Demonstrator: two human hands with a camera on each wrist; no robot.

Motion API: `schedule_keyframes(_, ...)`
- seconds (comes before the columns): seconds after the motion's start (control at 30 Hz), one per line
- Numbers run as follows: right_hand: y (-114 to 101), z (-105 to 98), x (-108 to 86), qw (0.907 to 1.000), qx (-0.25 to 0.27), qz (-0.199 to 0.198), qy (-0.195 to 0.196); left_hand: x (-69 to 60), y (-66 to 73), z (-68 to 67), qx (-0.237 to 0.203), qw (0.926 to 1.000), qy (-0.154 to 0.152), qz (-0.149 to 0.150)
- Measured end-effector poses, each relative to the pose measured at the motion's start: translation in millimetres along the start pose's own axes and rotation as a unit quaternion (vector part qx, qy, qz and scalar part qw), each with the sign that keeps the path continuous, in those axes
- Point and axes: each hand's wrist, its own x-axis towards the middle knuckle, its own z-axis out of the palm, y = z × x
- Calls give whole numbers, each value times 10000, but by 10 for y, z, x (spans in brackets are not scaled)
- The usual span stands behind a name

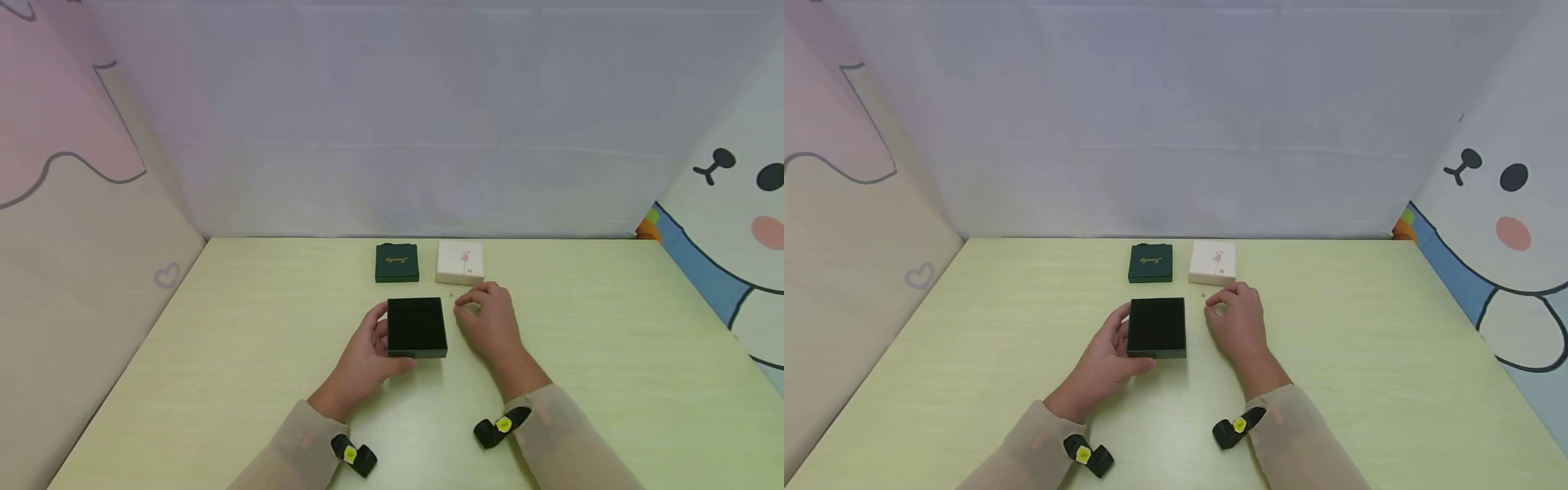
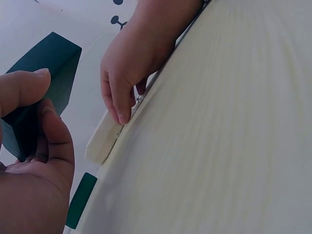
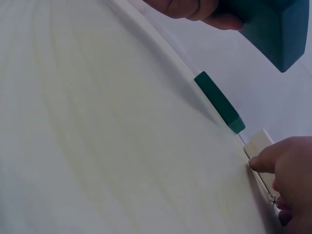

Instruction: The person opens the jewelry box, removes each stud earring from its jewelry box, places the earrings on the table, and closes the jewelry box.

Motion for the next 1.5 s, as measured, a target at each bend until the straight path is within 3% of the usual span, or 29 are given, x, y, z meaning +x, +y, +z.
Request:
schedule_keyframes(0.7, -4, -23, 26, 9990, 335, 310, 19, 7, -17, -3, 9, 10000, 46, -14)
schedule_keyframes(1.13, -18, -64, 39, 9948, 918, 316, 306, 0, -18, 15, -51, 10000, 61, -12)
schedule_keyframes(1.37, -178, -196, 32, 9925, 1128, 56, 475, 26, -33, 39, 0, 10000, 5, -26)
schedule_keyframes(1.5, -339, -245, 106, 9940, 1037, -123, 320, 20, -29, 43, 84, 9999, 19, -57)
